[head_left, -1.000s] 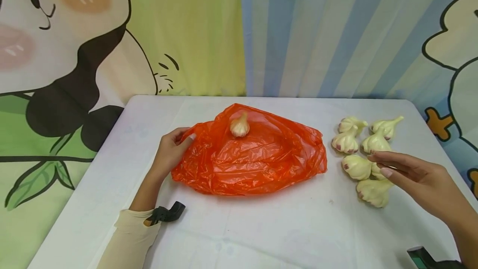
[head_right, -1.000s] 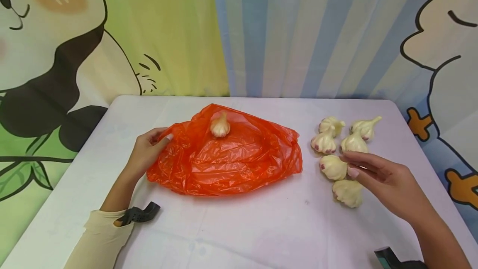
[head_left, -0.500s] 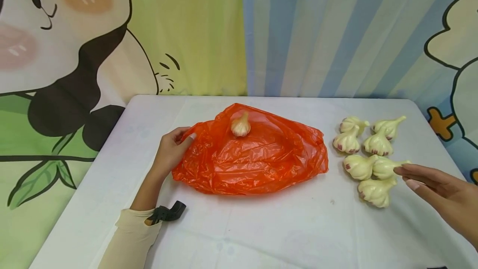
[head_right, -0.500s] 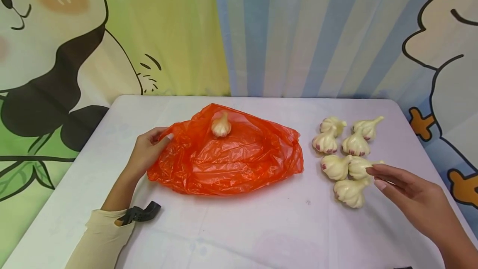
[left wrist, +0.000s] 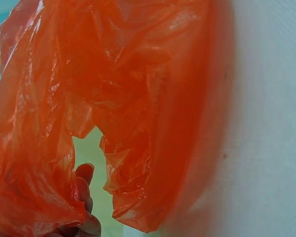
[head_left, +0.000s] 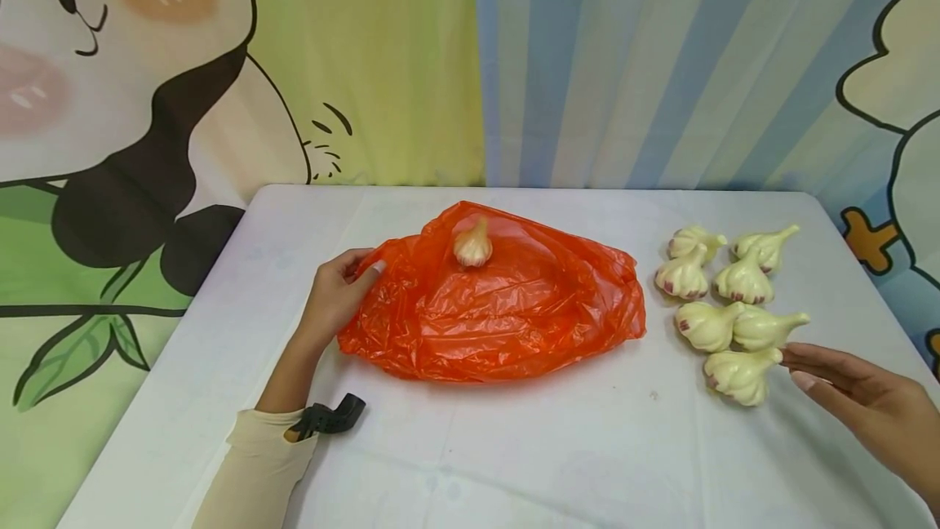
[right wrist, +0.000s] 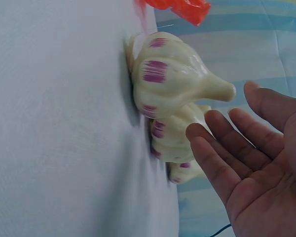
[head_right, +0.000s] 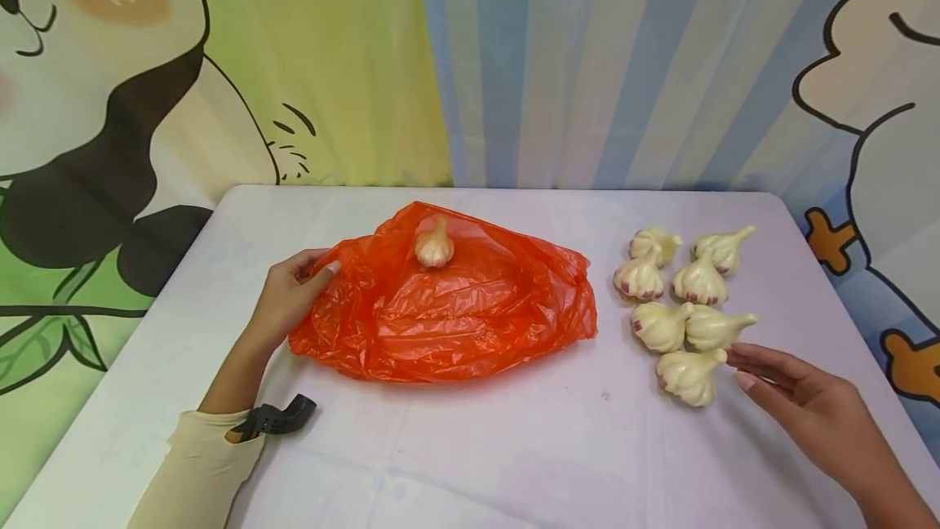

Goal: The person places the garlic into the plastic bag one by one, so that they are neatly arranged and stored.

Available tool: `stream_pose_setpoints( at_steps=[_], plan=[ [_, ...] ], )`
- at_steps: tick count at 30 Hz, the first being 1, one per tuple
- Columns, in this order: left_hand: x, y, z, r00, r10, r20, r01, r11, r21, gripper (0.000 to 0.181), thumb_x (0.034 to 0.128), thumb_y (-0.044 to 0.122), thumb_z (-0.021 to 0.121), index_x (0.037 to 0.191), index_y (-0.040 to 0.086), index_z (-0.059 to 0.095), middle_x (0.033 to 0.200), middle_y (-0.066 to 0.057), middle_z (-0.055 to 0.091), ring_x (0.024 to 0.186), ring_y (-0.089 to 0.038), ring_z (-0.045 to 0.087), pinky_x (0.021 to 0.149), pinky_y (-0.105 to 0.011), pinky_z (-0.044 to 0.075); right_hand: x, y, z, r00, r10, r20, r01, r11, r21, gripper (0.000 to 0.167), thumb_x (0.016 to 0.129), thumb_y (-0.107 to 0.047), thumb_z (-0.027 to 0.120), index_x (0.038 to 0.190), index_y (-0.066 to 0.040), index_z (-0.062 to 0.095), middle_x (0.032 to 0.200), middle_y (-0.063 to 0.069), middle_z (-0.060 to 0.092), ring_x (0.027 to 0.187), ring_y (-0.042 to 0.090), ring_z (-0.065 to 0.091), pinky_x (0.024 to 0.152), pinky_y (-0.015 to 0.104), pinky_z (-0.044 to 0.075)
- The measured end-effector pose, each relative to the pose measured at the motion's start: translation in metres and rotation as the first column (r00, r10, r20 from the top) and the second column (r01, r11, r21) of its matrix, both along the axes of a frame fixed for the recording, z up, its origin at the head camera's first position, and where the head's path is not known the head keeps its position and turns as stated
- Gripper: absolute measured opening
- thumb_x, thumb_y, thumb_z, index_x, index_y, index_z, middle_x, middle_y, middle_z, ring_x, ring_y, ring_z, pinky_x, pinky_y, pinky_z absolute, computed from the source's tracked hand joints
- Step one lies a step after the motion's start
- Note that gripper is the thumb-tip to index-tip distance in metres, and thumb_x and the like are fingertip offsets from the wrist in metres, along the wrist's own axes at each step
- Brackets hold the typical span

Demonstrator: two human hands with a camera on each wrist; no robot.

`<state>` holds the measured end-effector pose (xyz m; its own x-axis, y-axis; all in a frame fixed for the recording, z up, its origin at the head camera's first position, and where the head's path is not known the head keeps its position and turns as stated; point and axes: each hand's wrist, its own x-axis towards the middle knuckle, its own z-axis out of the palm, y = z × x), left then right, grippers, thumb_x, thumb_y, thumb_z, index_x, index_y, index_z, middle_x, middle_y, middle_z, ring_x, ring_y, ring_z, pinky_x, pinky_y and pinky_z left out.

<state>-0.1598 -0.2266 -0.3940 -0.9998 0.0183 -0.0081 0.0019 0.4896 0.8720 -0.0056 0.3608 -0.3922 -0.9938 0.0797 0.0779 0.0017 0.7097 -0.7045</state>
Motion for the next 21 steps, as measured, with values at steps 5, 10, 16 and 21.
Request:
stream_pose_setpoints(
  at_steps=[5, 10, 16, 21],
  plan=[
    [0.0, 0.0, 0.0, 1.0, -0.004, 0.0, 0.004, 1.0, 0.007, 0.04, 0.0966, 0.034, 0.061, 0.126, 0.006, 0.062, 0.119, -0.01, 0.062, 0.103, -0.023, 0.058, 0.084, -0.027, 0.051, 0.0, -0.004, -0.005, 0.996, -0.01, 0.085, 0.007, 0.999, 0.035, 0.042, 0.095, -0.009, 0.064, 0.128, 0.013, 0.052, 0.106, -0.013, 0.063, 0.087, -0.02, 0.05, 0.063, 0.01, 0.048],
    [0.001, -0.001, 0.0, 1.0, -0.006, 0.006, 0.006, 1.0, 0.008, 0.041, 0.0971, 0.034, 0.06, 0.127, 0.006, 0.061, 0.119, -0.011, 0.062, 0.104, -0.024, 0.058, 0.083, -0.024, 0.051, -0.004, -0.008, -0.011, 0.99, 0.011, 0.137, -0.016, 0.999, 0.039, 0.052, 0.095, -0.018, 0.065, 0.132, 0.014, 0.048, 0.119, 0.033, 0.057, 0.087, -0.021, 0.048, 0.062, 0.012, 0.049],
    [0.0, -0.001, -0.001, 1.0, -0.003, 0.011, 0.003, 1.0, 0.012, 0.039, 0.0969, 0.032, 0.061, 0.126, 0.006, 0.062, 0.118, -0.011, 0.062, 0.102, -0.023, 0.057, 0.081, -0.023, 0.051, -0.008, -0.013, -0.015, 0.986, 0.066, 0.156, -0.066, 0.998, -0.009, 0.058, 0.092, -0.015, 0.069, 0.133, 0.017, 0.044, 0.122, 0.035, 0.053, 0.089, -0.019, 0.049, 0.063, 0.016, 0.052],
    [0.0, 0.0, 0.0, 1.0, -0.002, 0.008, 0.002, 1.0, 0.012, 0.039, 0.0965, 0.033, 0.061, 0.126, 0.007, 0.062, 0.117, -0.01, 0.062, 0.102, -0.023, 0.058, 0.081, -0.024, 0.051, -0.01, -0.019, -0.016, 0.983, 0.122, 0.141, -0.117, 0.992, -0.042, 0.055, 0.089, -0.014, 0.072, 0.132, 0.013, 0.049, 0.124, 0.01, 0.059, 0.095, -0.017, 0.051, 0.066, 0.017, 0.053]
  ],
)
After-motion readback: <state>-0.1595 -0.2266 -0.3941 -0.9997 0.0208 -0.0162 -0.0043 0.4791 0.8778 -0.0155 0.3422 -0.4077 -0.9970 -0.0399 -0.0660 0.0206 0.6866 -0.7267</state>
